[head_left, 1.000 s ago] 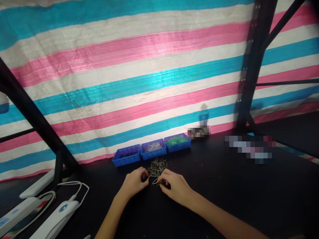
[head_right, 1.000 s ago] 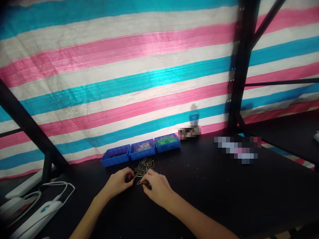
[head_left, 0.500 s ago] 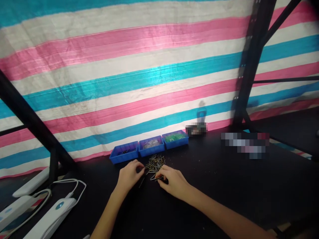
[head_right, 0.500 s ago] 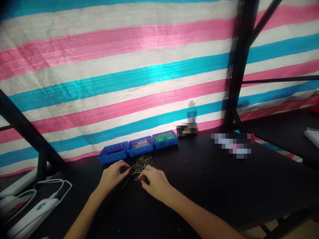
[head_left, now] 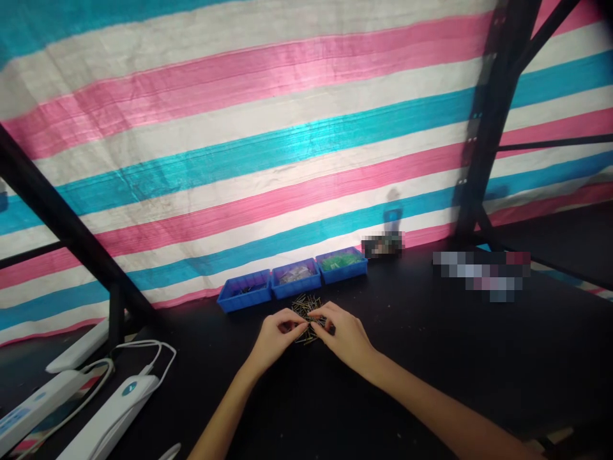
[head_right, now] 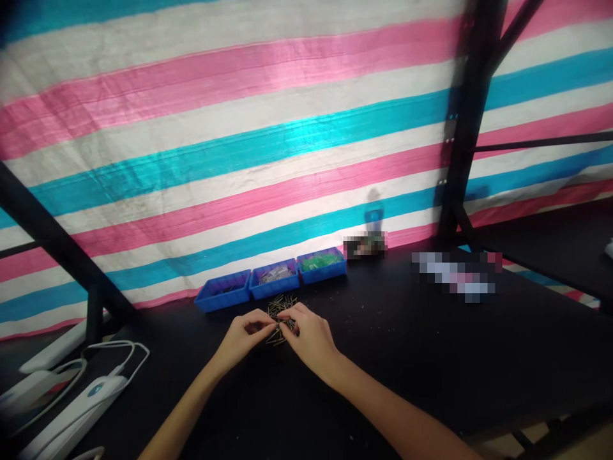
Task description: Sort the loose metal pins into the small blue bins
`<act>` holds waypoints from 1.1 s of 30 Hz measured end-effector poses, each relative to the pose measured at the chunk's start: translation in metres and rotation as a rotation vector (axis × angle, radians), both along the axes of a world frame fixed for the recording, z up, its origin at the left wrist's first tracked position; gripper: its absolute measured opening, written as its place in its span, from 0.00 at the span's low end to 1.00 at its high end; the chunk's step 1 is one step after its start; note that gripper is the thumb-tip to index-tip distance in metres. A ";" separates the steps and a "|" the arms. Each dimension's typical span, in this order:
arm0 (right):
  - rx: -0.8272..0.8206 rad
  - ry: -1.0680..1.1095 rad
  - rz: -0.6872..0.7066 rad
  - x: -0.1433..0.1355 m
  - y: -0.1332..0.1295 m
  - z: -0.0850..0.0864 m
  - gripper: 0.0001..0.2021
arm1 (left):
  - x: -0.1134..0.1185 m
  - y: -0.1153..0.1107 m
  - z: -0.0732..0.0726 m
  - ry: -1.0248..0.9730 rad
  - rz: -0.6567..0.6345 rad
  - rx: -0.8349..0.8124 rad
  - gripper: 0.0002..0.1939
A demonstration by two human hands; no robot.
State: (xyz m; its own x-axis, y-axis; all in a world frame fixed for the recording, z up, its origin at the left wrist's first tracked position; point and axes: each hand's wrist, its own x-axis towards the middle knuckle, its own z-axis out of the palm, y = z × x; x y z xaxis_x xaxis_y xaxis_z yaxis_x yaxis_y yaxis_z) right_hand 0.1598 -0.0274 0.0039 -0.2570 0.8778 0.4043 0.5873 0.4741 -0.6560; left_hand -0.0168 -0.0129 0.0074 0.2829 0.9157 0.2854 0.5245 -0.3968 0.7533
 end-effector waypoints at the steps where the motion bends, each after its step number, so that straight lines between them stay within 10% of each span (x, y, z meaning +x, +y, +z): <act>1: -0.001 0.008 -0.001 0.000 0.000 0.001 0.09 | 0.001 0.000 -0.001 -0.027 -0.003 -0.012 0.14; 14: -0.008 0.042 -0.017 0.001 0.002 0.001 0.09 | 0.009 -0.003 -0.006 -0.366 0.005 -0.230 0.16; 33: -0.114 0.324 0.150 -0.003 0.009 -0.008 0.13 | 0.014 -0.007 -0.009 -0.425 0.039 -0.094 0.13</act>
